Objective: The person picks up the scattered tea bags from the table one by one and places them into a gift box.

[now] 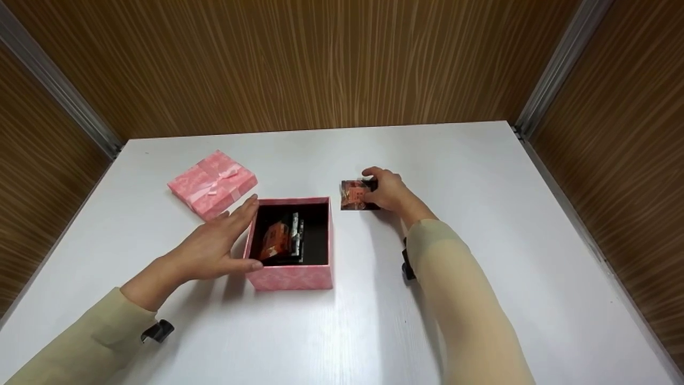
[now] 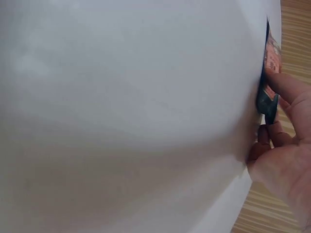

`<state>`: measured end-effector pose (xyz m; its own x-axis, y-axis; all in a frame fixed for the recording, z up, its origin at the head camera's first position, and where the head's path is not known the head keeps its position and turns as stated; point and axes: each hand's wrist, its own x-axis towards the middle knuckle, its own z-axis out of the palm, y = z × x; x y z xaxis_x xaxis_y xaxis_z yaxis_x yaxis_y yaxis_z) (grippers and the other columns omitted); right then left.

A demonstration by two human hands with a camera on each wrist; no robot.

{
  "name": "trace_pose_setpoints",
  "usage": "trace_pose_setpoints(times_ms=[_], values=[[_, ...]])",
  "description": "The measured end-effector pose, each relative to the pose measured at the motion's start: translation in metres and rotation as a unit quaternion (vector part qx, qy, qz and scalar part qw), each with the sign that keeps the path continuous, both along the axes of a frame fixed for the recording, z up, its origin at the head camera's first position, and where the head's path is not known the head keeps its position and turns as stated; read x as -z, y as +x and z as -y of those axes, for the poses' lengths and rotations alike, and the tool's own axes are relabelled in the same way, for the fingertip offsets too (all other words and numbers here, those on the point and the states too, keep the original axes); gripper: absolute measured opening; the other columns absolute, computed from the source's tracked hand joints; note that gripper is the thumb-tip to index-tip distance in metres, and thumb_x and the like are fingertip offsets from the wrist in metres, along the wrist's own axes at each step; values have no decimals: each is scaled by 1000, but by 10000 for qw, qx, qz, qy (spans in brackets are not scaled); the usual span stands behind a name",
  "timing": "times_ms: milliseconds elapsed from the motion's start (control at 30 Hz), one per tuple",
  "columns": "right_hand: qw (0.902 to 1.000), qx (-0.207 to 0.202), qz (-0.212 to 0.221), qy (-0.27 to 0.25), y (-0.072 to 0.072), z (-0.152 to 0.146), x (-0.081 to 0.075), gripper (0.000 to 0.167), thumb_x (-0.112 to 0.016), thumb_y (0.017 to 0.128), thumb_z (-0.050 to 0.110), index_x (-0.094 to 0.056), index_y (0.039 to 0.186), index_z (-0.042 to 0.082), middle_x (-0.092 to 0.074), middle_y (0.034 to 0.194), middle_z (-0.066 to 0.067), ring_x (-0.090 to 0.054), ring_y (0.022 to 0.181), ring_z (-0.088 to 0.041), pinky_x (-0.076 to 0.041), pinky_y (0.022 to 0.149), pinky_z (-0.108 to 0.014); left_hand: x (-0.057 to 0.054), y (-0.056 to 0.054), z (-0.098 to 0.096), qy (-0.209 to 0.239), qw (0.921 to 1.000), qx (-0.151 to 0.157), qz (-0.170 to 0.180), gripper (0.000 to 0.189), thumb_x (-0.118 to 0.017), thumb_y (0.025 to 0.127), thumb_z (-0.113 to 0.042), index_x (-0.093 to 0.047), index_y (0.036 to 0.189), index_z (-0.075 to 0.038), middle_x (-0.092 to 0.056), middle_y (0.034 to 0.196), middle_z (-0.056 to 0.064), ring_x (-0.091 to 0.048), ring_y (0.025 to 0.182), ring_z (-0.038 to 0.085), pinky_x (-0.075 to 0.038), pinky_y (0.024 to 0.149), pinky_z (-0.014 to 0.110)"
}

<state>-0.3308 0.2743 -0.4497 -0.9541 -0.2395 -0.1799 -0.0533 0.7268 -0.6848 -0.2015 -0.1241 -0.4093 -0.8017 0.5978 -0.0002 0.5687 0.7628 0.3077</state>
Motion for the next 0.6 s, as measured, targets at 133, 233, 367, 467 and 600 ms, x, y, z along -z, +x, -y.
trace_pose_setpoints(times_ms=[133,233,367,467,600], values=[[9990,-63,-147,415,3,-3,-6,66,-78,97,21,-47,153,5,-55,142,-29,-53,123,-38,-41,113,-56,-1,0,0,-8,10000,-22,29,128,-54,84,-91,-6,171,-10,-5,179,4,-15,162,21,-19,129,54],[9979,-73,-247,595,5,-8,-9,70,-80,95,20,-45,153,5,-57,137,-29,-55,120,-39,-44,110,-57,-1,0,0,-39,10000,-29,40,128,-53,84,-91,-5,171,-10,-4,179,3,-14,162,21,-19,129,53],[9976,16,-344,600,10,-17,-11,83,-83,92,14,-34,158,7,-61,128,-29,-58,114,-39,-46,106,-56,-1,-1,-1,-73,10000,-29,49,128,-52,84,-92,-5,171,-10,-4,178,3,-14,163,20,-19,129,53],[9969,85,-511,588,15,-23,-12,89,-87,89,14,-31,158,7,-63,119,-27,-59,106,-38,-48,99,-55,-1,-1,-1,-87,10000,-13,24,128,-53,85,-91,-5,171,-10,-5,178,4,-14,163,20,-20,129,54],[9946,128,-793,661,24,-30,-13,79,-87,91,18,-40,153,7,-68,110,-23,-60,97,-34,-49,89,-49,-1,0,-1,-84,10000,27,-29,127,-54,85,-89,-5,171,-9,-6,178,5,-15,162,20,-21,128,55]])
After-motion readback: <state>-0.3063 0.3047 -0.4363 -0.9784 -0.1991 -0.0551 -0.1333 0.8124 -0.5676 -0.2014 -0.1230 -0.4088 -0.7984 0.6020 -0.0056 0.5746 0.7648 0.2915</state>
